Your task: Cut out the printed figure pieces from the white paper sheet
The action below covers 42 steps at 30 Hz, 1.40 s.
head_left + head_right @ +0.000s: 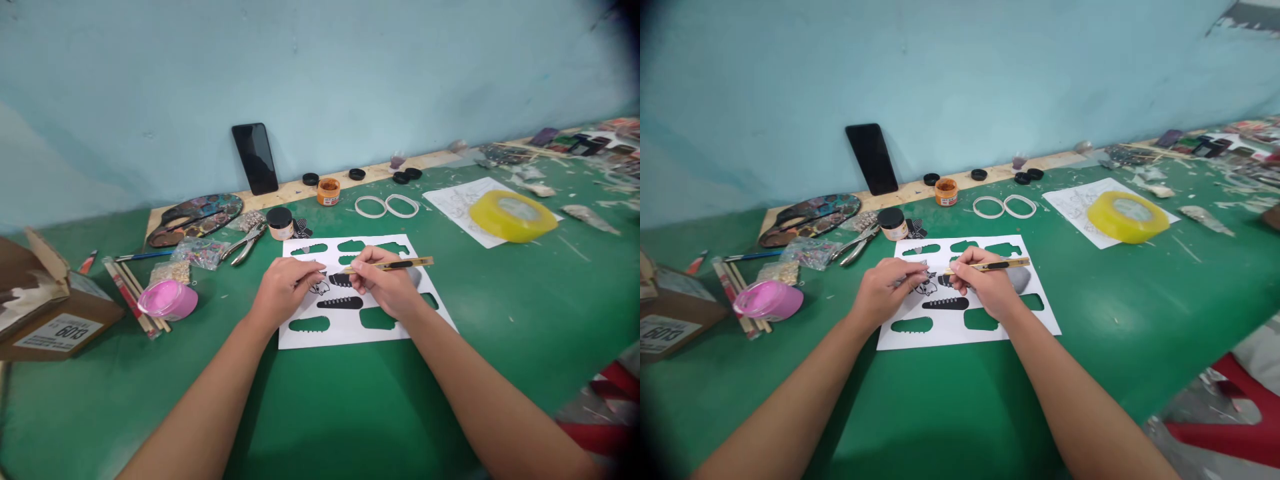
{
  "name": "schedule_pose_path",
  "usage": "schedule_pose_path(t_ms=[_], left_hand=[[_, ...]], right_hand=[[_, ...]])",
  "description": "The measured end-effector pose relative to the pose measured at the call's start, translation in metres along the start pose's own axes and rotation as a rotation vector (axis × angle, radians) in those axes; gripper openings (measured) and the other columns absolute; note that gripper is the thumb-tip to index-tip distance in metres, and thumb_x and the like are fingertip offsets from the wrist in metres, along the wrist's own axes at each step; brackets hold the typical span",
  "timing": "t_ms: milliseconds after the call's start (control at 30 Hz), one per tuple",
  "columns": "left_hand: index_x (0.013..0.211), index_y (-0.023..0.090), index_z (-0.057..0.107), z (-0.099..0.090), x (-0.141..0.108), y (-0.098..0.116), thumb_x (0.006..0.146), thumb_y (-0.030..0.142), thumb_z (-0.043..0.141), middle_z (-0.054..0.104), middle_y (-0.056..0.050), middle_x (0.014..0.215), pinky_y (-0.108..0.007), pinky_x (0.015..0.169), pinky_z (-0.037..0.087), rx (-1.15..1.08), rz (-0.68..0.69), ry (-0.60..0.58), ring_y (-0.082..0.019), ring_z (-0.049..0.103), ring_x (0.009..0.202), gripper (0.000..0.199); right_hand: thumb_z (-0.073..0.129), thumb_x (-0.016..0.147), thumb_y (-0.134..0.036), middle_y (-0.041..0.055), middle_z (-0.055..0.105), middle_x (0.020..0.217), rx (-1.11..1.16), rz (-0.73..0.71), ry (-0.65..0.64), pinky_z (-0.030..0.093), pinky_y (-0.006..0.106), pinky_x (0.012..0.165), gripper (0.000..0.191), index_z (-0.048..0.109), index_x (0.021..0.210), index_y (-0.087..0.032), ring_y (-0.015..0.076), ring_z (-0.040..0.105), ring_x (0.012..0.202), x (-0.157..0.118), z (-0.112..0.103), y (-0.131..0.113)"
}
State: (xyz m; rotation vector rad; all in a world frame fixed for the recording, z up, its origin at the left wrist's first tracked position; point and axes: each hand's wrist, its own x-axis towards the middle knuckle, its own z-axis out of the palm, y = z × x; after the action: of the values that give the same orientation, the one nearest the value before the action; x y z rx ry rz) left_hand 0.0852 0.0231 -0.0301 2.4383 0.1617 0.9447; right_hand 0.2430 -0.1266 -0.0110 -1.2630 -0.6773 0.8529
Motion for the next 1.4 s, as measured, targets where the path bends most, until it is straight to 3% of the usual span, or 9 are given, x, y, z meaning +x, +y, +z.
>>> schedule_pose_path(t_ms=[100, 267, 467, 667, 933, 1033, 1200, 1400], left_hand=[[0.094, 0.021, 0.068, -0.001, 0.000, 0.002, 0.096, 0.027, 0.057, 0.075, -0.002, 0.091, -0.030, 0.077, 0.048, -0.009, -0.084, 0.021, -0.017, 0.067, 0.083, 0.013], [0.086, 0.020, 0.059, -0.005, 0.002, 0.006, 0.096, 0.028, 0.053, 0.070, 0.000, 0.080, -0.024, 0.063, 0.046, -0.049, -0.240, 0.047, -0.014, 0.064, 0.071, 0.014], [0.078, 0.019, 0.053, -0.009, 0.003, 0.010, 0.094, 0.031, 0.053, 0.063, 0.002, 0.069, -0.022, 0.054, 0.041, -0.094, -0.291, 0.077, -0.011, 0.056, 0.058, 0.019], [0.072, 0.018, 0.057, -0.008, 0.003, 0.010, 0.088, 0.027, 0.063, 0.063, 0.004, 0.064, -0.020, 0.056, 0.040, -0.110, -0.287, 0.071, -0.009, 0.053, 0.056, 0.019], [0.071, 0.019, 0.062, -0.007, 0.004, 0.010, 0.083, 0.029, 0.070, 0.068, 0.002, 0.067, -0.021, 0.060, 0.043, -0.140, -0.385, 0.041, -0.010, 0.058, 0.061, 0.018], [0.073, 0.019, 0.061, -0.006, 0.005, 0.010, 0.084, 0.031, 0.069, 0.065, 0.003, 0.066, -0.021, 0.060, 0.043, -0.133, -0.405, 0.074, -0.010, 0.055, 0.060, 0.018], [0.073, 0.019, 0.055, -0.006, 0.006, 0.010, 0.085, 0.031, 0.066, 0.057, 0.004, 0.063, -0.021, 0.056, 0.039, -0.099, -0.404, 0.072, -0.009, 0.049, 0.057, 0.021], [0.071, 0.019, 0.051, -0.005, 0.006, 0.009, 0.084, 0.028, 0.066, 0.057, 0.004, 0.065, -0.023, 0.057, 0.037, -0.042, -0.409, 0.016, -0.010, 0.048, 0.058, 0.022]], right_hand=[[0.077, 0.075, -0.036, -0.0012, 0.062, 0.059, -0.024, 0.023, 0.058, 0.041, 0.024, 0.045, 0.026, 0.056, 0.071, -0.020, 0.0107, 0.055, 0.051, 0.002, -0.001, 0.001], [0.076, 0.076, -0.034, -0.0013, 0.062, 0.059, -0.016, 0.044, 0.037, 0.040, 0.024, 0.046, 0.024, 0.057, 0.071, -0.020, 0.0102, 0.055, 0.050, 0.005, -0.002, 0.002], [0.077, 0.075, -0.034, -0.0012, 0.062, 0.058, -0.013, 0.045, 0.043, 0.039, 0.023, 0.045, 0.025, 0.057, 0.070, -0.020, 0.0102, 0.055, 0.049, 0.004, -0.002, 0.001], [0.077, 0.075, -0.032, -0.0011, 0.063, 0.059, -0.003, 0.052, 0.006, 0.042, 0.024, 0.047, 0.022, 0.059, 0.073, -0.019, 0.0103, 0.056, 0.051, 0.004, -0.002, 0.002], [0.077, 0.076, -0.033, -0.0012, 0.063, 0.059, -0.036, 0.044, -0.014, 0.044, 0.024, 0.049, 0.022, 0.060, 0.073, -0.019, 0.0105, 0.057, 0.052, 0.007, -0.004, 0.007], [0.076, 0.077, -0.035, -0.0013, 0.064, 0.062, -0.100, 0.037, -0.010, 0.046, 0.025, 0.049, 0.021, 0.061, 0.076, -0.019, 0.0105, 0.058, 0.052, 0.007, -0.004, 0.009], [0.072, 0.080, -0.036, 0.0038, 0.072, 0.073, -0.287, 0.022, -0.042, 0.055, 0.029, 0.057, 0.026, 0.069, 0.098, -0.018, 0.0139, 0.065, 0.060, 0.005, -0.001, 0.003], [0.072, 0.081, -0.037, 0.0062, 0.074, 0.075, -0.521, -0.019, 0.006, 0.059, 0.029, 0.061, 0.021, 0.071, 0.085, -0.017, 0.0160, 0.070, 0.064, 0.006, 0.003, -0.001]])
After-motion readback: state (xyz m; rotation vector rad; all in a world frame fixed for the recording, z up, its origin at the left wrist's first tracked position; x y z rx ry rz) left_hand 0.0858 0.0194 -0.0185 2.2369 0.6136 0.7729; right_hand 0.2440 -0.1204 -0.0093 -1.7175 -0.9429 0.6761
